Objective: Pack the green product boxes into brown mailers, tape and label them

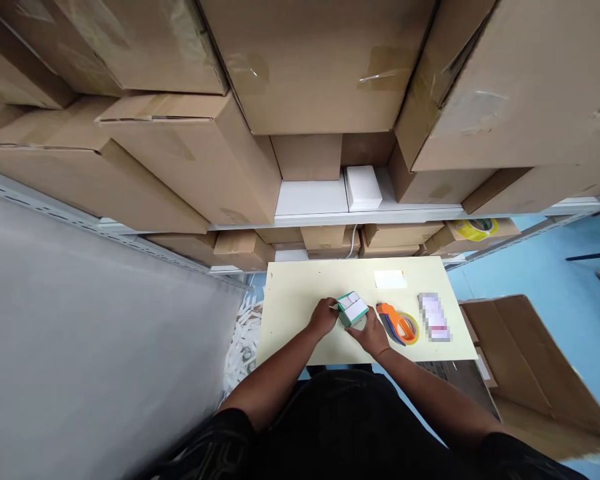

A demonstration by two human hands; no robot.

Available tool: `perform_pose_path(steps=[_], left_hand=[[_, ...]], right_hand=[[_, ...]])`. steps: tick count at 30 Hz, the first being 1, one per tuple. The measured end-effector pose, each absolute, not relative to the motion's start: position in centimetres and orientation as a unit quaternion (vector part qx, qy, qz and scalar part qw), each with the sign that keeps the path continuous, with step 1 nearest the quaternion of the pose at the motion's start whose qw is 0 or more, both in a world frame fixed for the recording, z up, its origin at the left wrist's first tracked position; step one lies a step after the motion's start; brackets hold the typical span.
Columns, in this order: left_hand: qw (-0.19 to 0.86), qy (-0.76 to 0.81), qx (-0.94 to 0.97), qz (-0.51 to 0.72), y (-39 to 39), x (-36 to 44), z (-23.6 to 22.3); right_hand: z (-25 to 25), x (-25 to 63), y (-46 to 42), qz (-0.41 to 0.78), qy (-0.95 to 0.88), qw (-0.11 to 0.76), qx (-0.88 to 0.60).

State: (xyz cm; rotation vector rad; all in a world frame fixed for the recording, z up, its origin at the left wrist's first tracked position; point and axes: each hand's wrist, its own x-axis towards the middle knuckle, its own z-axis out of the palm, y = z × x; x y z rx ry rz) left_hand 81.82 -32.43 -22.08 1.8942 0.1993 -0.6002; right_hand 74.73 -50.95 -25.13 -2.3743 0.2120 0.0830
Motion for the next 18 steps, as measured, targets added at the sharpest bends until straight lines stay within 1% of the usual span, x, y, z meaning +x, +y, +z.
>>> perform_pose_path(steps=[3,5,9,13,16,18], left_hand=[[0.592,0.111,0.757,-0.253,-32.2,81.1,-20.2],[0.621,0.081,0.744,-0.233,-31.8,80.6,-18.8],[0.628,0.001,0.753,-0.196,-31.2,79.8,-16.6],[0.622,-0.018,0.76,-0.188,-31.3,79.1,-15.7],[0.612,-0.048,0.768,-0.182,-31.7,78.6,-15.4],[0.612,-0.061,0.768,-0.18,-31.9,78.5,-15.4]], right_hand=[[-24.4,74.1,-52.4,0.061,0.033,0.384,-0.921],[-23.2,73.9,-53.1,0.069,-0.017,0.421,-0.904],[-19.9,74.1,-53.5,0.047,-0.077,0.485,-0.87],[-17.2,74.3,-52.6,0.032,-0.041,0.527,-0.848],[-16.5,74.3,-51.9,0.035,0.017,0.553,-0.832],[-16.6,74.2,-51.7,0.032,0.043,0.554,-0.831]])
